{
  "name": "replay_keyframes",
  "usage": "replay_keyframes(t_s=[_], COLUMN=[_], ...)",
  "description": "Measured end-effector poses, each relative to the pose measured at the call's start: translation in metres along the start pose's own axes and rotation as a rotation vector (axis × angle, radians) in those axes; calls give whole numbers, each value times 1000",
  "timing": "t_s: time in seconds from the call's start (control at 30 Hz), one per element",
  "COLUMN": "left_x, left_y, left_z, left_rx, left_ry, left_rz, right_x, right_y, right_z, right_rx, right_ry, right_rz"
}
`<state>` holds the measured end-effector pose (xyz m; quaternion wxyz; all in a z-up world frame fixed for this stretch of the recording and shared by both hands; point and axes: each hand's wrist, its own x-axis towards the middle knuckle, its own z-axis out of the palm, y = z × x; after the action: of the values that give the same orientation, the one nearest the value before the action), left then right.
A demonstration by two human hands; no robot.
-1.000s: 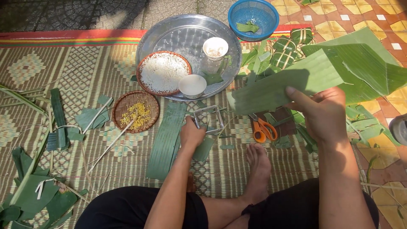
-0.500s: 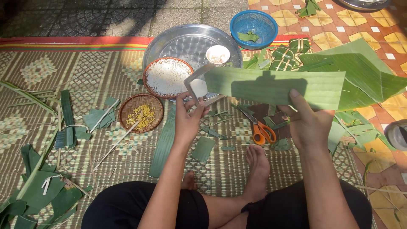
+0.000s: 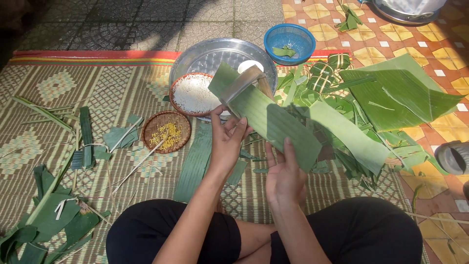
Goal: The person is preparing banana leaves for wrapping food by measuring them against a wooden frame, folding them, and cutting them with scissors.
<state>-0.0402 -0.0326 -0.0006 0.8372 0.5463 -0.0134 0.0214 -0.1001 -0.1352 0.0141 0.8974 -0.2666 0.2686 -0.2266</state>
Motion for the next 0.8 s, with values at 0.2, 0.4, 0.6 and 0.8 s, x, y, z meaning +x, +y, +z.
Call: replay_keyframes(t_s=[0.2,0.4,0.6,0.8], left_x=[23,32,26,20], left_y=[19,52,62,68], left_z=[-10,-28,-46,-34], left_rx=[222,345,352,367], left_ry=[-41,-112,-75,-137], left_rz=[151,233,244,212], right_x=[-16,-24,-1,27], right_y=[16,-1,-17,-5], right_z=[-11,10,16,32], right_rx=[15,-582,-954,-1132], right_ry=[-127,-204,-372,-515], right_rz=[158,-140,-506,-223])
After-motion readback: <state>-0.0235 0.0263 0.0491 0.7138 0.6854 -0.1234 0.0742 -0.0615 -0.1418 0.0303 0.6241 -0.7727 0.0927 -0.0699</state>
